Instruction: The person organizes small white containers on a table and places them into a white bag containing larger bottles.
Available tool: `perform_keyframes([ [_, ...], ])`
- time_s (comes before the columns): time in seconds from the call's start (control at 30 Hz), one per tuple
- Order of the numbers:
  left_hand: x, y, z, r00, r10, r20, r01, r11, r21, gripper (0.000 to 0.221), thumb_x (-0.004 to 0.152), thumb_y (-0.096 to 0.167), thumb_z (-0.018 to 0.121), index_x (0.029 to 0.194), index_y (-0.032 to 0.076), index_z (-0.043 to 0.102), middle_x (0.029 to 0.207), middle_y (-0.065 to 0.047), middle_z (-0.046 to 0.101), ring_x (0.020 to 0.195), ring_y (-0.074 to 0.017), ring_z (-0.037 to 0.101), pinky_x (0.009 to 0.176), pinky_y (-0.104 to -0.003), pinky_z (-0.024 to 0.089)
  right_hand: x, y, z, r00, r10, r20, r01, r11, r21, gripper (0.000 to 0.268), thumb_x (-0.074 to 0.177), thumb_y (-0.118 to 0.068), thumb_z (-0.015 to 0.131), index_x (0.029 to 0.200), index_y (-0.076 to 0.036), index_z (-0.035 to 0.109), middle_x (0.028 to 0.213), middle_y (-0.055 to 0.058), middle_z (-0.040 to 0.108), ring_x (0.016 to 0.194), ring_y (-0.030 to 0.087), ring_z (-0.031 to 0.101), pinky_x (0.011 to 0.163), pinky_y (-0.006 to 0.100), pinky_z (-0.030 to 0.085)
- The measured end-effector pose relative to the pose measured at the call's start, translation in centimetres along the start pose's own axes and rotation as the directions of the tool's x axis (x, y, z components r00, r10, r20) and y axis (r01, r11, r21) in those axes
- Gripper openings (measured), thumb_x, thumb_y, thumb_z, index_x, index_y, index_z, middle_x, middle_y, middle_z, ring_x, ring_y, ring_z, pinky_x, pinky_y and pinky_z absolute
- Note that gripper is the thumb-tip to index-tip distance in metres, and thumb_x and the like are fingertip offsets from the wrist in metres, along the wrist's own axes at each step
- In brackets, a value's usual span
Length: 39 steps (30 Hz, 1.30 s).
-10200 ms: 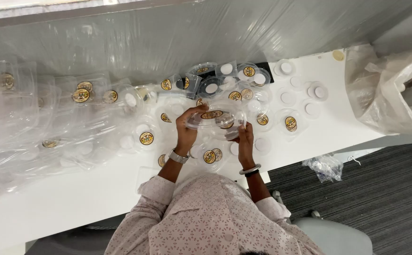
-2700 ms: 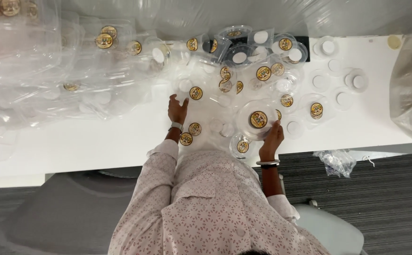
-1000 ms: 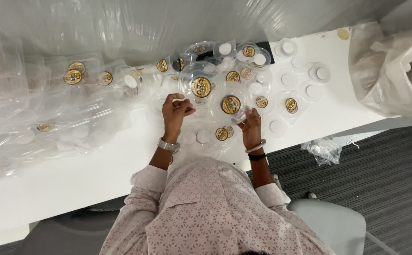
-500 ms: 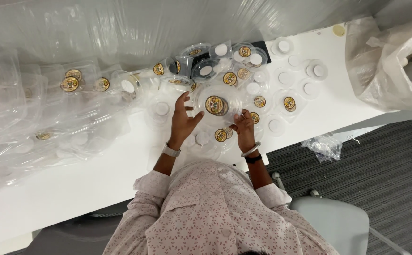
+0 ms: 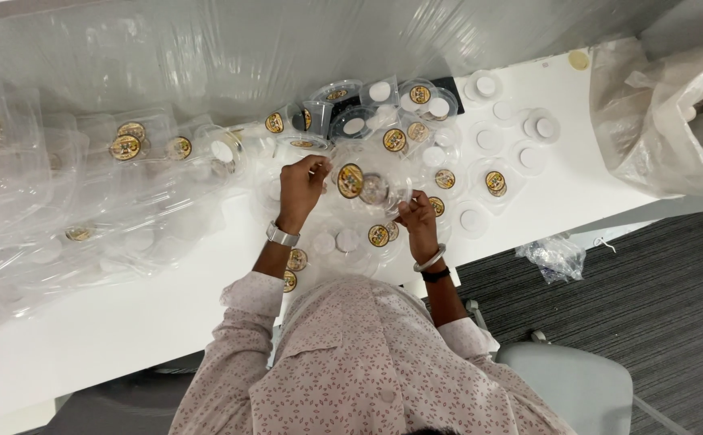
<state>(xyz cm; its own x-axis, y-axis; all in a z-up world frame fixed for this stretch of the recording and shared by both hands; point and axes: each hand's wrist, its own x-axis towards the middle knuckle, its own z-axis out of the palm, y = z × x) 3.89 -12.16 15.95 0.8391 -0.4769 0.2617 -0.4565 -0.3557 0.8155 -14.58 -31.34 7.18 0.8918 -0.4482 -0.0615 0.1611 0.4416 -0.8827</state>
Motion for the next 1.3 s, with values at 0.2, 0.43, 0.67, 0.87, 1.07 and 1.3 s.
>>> perform_keyframes([
  [0.2,-2.5,0.2,2.3,0.989,-0.078,-0.125,0.090,0.992,0.094,0.019,0.094,0.020,0.076,0.088,0.002,0.073,0.070,-0.011,0.075,0.058,-0.0199,0.072,0.056,-0.032,0.055,0.1,0.7,0.1,0.999,0.025,0.045,-0.027,0.998,0.049,0.028,0.102,-0.014,0.062,0.129,-0.008,0.054,0.112,0.001,0.072,0.101,0.011,0.068,0.091,0.033,0.057],
  [0.43,-3.3,-0.6,2.9,0.985,-0.063,-0.162,0.071,0.996,0.048,0.018,0.094,0.018,0.075,0.089,0.002,0.069,0.083,-0.009,0.076,0.064,-0.0198,0.074,0.056,-0.030,0.057,-0.1,1.4,-0.2,0.998,0.047,0.045,-0.053,0.990,0.129,0.026,0.105,-0.014,0.055,0.130,-0.007,0.052,0.112,0.002,0.070,0.101,0.014,0.069,0.090,0.035,0.058],
  [0.67,-3.6,-1.5,2.7,0.993,-0.048,-0.111,0.046,0.999,-0.028,0.022,0.093,0.013,0.075,0.102,0.002,0.057,0.091,-0.007,0.072,0.073,-0.0199,0.076,0.062,-0.030,0.060,-0.6,0.6,0.5,0.997,0.058,0.058,-0.060,0.998,0.023,0.028,0.107,-0.013,0.054,0.134,-0.006,0.052,0.114,0.003,0.068,0.100,0.011,0.065,0.091,0.032,0.056],
  [0.87,-3.5,1.3,1.2,0.997,0.007,-0.081,0.000,0.996,0.084,0.027,0.092,0.008,0.074,0.118,0.008,0.066,0.102,-0.006,0.071,0.073,-0.0198,0.070,0.065,-0.032,0.057,-0.4,1.3,0.1,0.996,0.076,0.046,-0.077,0.997,0.021,0.030,0.108,-0.017,0.052,0.135,-0.006,0.055,0.111,0.002,0.069,0.097,0.011,0.066,0.088,0.031,0.056],
  [1.07,-3.6,1.0,1.2,0.987,0.131,-0.091,-0.112,0.975,0.193,0.021,0.094,0.010,0.072,0.115,0.011,0.071,0.104,-0.005,0.071,0.077,-0.0195,0.069,0.067,-0.033,0.057,-0.4,1.0,0.2,0.992,0.102,0.069,-0.102,0.995,-0.004,0.031,0.109,-0.022,0.051,0.134,-0.005,0.058,0.106,0.000,0.069,0.093,0.010,0.065,0.085,0.029,0.056],
  [1.3,-3.8,-0.4,2.0,0.994,0.001,-0.114,0.025,0.972,0.233,0.014,0.092,0.014,0.074,0.106,0.012,0.072,0.096,-0.003,0.071,0.072,-0.0184,0.070,0.063,-0.034,0.056,-0.5,1.2,0.7,0.989,0.143,0.042,-0.143,0.990,-0.010,0.029,0.110,-0.026,0.051,0.129,-0.007,0.061,0.100,-0.002,0.068,0.087,0.007,0.063,0.080,0.028,0.054],
])
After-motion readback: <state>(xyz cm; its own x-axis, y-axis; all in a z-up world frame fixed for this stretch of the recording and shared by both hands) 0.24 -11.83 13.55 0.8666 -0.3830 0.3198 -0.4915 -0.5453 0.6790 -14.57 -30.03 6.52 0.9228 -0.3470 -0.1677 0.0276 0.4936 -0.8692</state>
